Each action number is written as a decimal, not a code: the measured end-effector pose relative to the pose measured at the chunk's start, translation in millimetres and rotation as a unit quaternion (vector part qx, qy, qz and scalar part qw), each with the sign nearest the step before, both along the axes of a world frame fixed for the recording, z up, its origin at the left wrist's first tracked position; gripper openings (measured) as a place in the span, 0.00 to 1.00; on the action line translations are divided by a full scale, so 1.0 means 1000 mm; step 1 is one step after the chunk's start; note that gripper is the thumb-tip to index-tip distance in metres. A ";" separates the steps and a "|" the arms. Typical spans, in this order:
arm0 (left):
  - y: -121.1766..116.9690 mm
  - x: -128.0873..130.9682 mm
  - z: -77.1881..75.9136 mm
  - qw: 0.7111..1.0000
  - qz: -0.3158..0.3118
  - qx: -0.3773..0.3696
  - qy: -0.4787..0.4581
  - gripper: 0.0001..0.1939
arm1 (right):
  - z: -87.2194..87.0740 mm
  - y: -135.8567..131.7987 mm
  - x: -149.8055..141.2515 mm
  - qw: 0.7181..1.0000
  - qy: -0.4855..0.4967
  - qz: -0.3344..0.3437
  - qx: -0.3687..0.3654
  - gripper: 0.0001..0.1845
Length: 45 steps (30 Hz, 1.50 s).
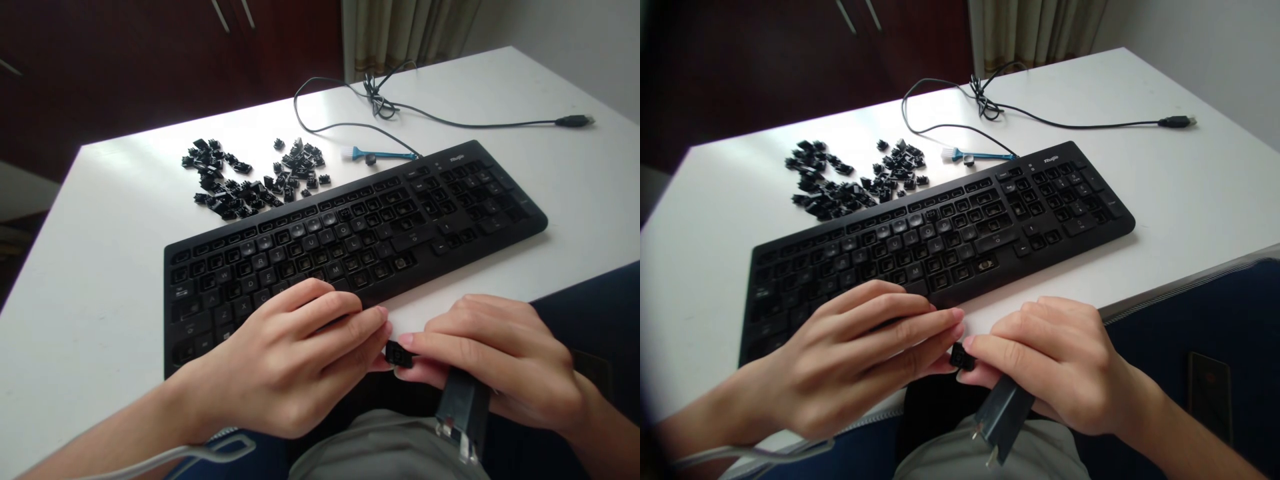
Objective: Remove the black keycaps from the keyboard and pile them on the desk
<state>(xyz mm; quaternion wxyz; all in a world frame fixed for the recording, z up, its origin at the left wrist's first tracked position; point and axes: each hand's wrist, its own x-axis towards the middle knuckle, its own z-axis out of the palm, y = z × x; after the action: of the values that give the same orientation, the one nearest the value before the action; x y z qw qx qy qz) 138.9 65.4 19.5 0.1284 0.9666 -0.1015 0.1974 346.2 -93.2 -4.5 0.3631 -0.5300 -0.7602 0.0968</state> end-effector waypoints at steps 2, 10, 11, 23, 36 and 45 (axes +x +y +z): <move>0.000 0.000 0.000 1.000 -0.001 0.003 -0.001 0.10 | 0.000 0.000 0.000 1.000 -0.003 0.002 0.000 0.14; 0.000 0.000 0.001 1.000 0.004 0.012 -0.007 0.08 | -0.001 -0.001 0.000 1.000 0.000 0.004 -0.005 0.14; 0.000 0.000 0.001 1.000 0.004 0.012 -0.007 0.08 | -0.001 -0.002 0.001 1.000 0.000 0.005 -0.004 0.14; 0.000 0.001 0.001 1.000 0.001 0.008 -0.017 0.08 | 0.000 0.001 -0.002 1.000 0.008 -0.006 0.023 0.09; 0.000 0.000 0.000 1.000 0.001 0.009 -0.019 0.08 | -0.002 -0.002 -0.004 0.999 0.020 -0.020 0.030 0.14; 0.000 0.000 -0.001 1.000 0.001 0.011 -0.021 0.08 | -0.004 -0.003 -0.006 0.999 0.020 -0.030 0.035 0.15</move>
<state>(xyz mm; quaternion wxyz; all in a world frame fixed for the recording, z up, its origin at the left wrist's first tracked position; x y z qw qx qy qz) 139.2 65.5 18.4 0.1157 0.9636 -0.1054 0.2166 340.2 -96.2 -8.3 0.3995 -0.5372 -0.7396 0.0701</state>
